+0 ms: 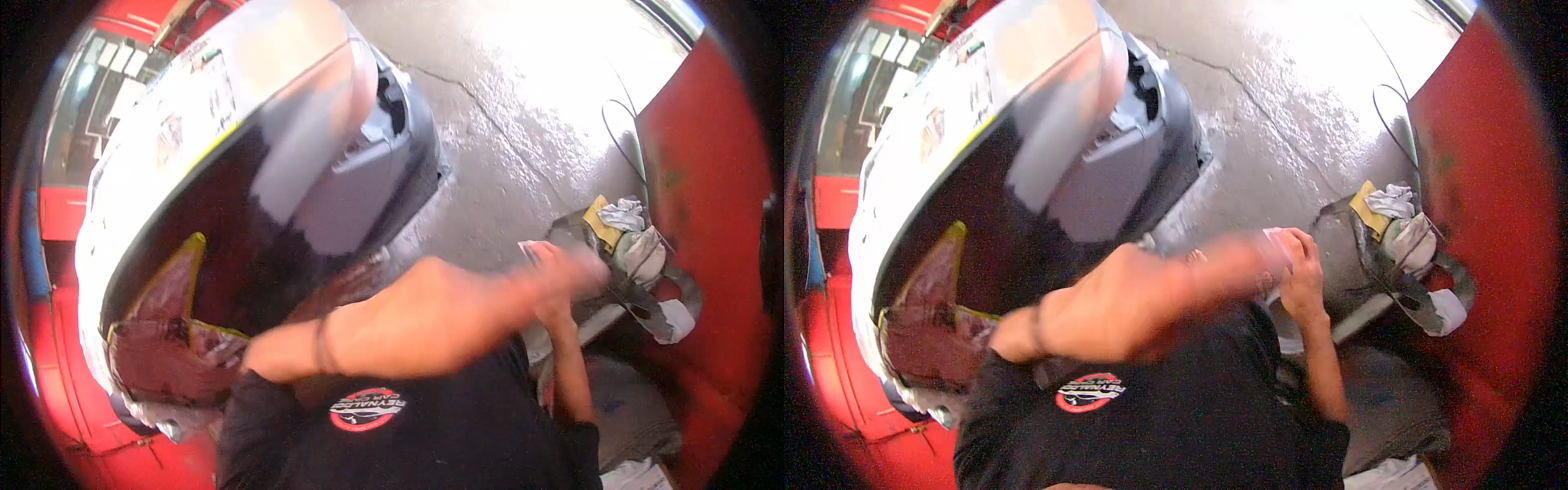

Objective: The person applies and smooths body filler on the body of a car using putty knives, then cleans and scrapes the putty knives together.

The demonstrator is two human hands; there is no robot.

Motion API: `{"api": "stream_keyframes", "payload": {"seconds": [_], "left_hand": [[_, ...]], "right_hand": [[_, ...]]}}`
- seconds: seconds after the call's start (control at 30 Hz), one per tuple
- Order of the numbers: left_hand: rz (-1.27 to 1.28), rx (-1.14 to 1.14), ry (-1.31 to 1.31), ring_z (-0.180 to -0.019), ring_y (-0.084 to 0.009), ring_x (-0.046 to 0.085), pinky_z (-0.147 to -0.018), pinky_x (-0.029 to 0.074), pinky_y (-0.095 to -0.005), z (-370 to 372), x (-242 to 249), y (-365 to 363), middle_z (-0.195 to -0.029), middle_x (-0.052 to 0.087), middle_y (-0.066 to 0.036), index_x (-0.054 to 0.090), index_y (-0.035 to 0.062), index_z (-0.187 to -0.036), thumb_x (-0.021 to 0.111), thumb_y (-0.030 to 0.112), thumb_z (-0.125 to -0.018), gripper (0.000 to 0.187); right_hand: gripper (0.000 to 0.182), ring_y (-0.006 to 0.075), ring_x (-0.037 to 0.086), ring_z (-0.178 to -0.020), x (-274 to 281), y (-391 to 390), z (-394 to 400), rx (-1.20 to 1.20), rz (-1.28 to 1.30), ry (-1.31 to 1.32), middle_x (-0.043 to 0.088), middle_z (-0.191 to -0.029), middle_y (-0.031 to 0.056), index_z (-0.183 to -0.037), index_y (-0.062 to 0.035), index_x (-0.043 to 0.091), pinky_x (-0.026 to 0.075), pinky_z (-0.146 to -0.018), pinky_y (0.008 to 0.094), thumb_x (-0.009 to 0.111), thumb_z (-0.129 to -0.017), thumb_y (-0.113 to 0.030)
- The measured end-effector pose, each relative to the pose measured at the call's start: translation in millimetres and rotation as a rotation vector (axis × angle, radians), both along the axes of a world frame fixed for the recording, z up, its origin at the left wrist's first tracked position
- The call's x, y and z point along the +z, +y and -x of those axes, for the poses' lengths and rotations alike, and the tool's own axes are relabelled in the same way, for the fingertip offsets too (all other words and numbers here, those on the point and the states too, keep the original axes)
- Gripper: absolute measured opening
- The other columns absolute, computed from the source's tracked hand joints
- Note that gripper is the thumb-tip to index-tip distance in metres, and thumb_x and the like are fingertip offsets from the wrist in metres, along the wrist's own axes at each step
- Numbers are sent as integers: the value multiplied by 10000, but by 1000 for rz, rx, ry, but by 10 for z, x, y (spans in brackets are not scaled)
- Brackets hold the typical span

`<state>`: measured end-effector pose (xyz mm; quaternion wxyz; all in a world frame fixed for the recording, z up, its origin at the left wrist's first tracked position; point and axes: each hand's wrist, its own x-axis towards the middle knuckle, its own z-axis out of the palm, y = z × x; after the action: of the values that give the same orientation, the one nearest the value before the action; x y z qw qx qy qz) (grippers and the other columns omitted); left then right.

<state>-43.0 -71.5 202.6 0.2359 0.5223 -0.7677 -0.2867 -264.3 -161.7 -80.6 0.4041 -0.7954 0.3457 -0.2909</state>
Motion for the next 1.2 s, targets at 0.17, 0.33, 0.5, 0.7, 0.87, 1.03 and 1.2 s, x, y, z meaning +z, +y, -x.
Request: {"api": "stream_keyframes", "payload": {"seconds": [0.17, 0.33, 0.5, 0.7, 0.87, 1.03, 1.2], "left_hand": [[574, -156, -273, -505, -171, 529, -429, 417, -301, 243, 470, 107, -810, 573, -75, 649, 25, -1127, 830, 324, -808, 474], [690, 19, -335, -493, -156, 540, -400, 433, -282, 141, 537, -44, -908, 587, -109, 740, 116, -1128, 887, 379, -743, 489], [10, 300, -203, -614, -292, 650, -557, 525, -397, -525, 400, -233, -857, 670, -121, 656, 230, -1391, 727, 177, -852, 547], [-289, 553, 142, -972, -389, 750, -815, 571, -414, -1295, -1471, -741, -1077, 746, -217, 685, 85, -1304, 640, 45, -979, 330], [-181, 446, 681, -822, -182, 701, -733, 546, -375, -1532, -2035, -1412, -920, 729, -106, 657, -17, -1265, 697, 191, -998, 341], [-330, 646, 1027, -730, -66, 495, -650, 443, -283, -1557, -2233, -2111, -777, 586, 56, 699, -21, -936, 722, 240, -1006, 271], [-205, 760, 842, -708, -78, 485, -634, 442, -327, -1754, -2321, -2612, -722, 601, -49, 703, 13, -885, 718, 219, -996, 234]], "right_hand": [[651, 394, 581, -1290, -70, 145, 127, -10, -70, -93, 607, -1344, 208, -1387, -10, 565, 421, -1157, 469, 406, -773, 135], [557, 291, 628, -1207, 10, 31, -95, 102, -151, -104, 594, -1380, 175, -1421, -46, 556, 574, -916, 367, 463, -900, 125], [460, 159, 622, -1160, 424, -499, -408, 111, -735, -291, 589, -1403, 98, -1438, -32, 555, 530, -938, 304, 492, -993, 68], [397, 187, 547, -1333, 963, -1315, -1211, -48, -680, -417, 609, -1407, 94, -1474, 3, 539, 398, -1140, 327, 501, -1084, -56], [450, 216, 537, -1370, 958, -1710, -1847, -299, -1021, -674, 564, -1495, 102, -1506, 21, 499, 405, -1164, 380, 496, -1128, -223], [468, 208, 551, -1332, 902, -2182, -2038, -278, -889, -425, 588, -1457, 114, -1508, 12, 492, 425, -1135, 379, 480, -1135, -271], [661, 258, 373, -1526, 53, -2728, -1483, -422, -946, -161, 459, -1612, 119, -1637, -94, 365, 227, -1268, 358, 396, -1130, -516]]}}
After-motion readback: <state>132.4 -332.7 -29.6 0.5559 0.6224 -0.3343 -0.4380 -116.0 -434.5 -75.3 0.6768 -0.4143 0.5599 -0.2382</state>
